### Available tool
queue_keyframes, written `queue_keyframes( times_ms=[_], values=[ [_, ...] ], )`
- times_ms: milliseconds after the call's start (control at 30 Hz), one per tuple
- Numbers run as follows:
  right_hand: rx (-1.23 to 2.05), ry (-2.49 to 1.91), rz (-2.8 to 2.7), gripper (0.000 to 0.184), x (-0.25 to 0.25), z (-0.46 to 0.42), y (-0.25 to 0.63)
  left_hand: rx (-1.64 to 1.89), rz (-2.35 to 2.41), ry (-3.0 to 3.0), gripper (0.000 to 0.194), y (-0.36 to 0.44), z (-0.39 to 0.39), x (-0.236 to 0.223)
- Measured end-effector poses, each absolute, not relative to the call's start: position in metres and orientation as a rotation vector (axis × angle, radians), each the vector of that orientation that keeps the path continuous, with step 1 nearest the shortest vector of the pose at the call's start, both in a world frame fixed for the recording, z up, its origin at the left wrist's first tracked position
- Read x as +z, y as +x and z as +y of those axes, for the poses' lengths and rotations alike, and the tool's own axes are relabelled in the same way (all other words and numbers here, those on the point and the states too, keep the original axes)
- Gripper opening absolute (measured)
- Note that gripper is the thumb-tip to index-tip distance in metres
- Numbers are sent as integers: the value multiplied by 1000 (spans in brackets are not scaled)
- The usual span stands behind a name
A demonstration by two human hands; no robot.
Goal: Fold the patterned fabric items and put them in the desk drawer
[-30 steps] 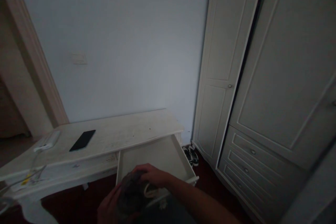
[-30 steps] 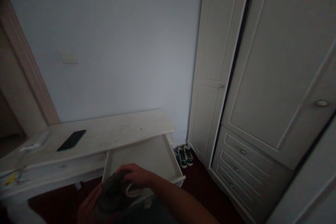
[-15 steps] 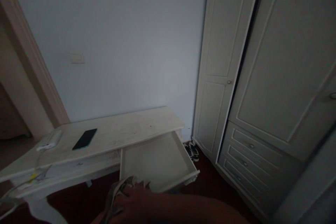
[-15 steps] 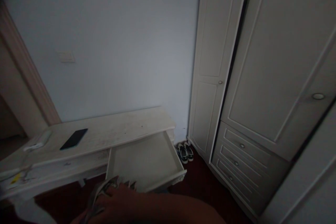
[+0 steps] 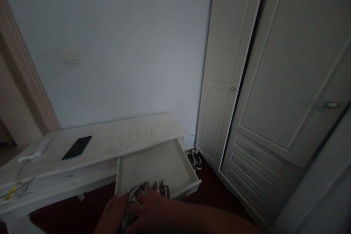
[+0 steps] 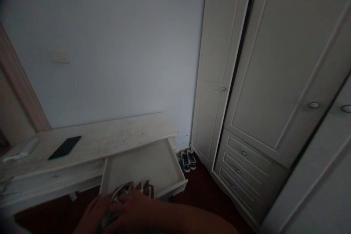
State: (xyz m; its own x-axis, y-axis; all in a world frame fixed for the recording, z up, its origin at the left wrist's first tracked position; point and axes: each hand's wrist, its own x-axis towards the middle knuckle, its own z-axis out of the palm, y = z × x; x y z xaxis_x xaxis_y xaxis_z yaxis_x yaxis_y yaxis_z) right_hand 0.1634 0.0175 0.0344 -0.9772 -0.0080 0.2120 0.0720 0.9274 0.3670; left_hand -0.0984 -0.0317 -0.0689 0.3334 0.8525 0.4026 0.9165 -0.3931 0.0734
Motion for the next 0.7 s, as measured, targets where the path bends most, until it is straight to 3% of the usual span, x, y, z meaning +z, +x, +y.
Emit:
queue_keyframes(
  times_ms=[167,367,500,700],
  values=[
    [-511,-22,-2761,26,7,23,177,-522,-1517,-2532,52,-110,-30,-78],
    [-344,-379,-2765,9,-1,45,299,-415,-1596,-2552,40,-110,-36,-76],
    [129,-930,-2666,19,12,46,390,-230,-1784,-2548,42,-90,-39,-56],
    [777,-1312,-1642,44,3,60,413,-172,-1895,-2573,52,-64,-33,-38]
  ],
)
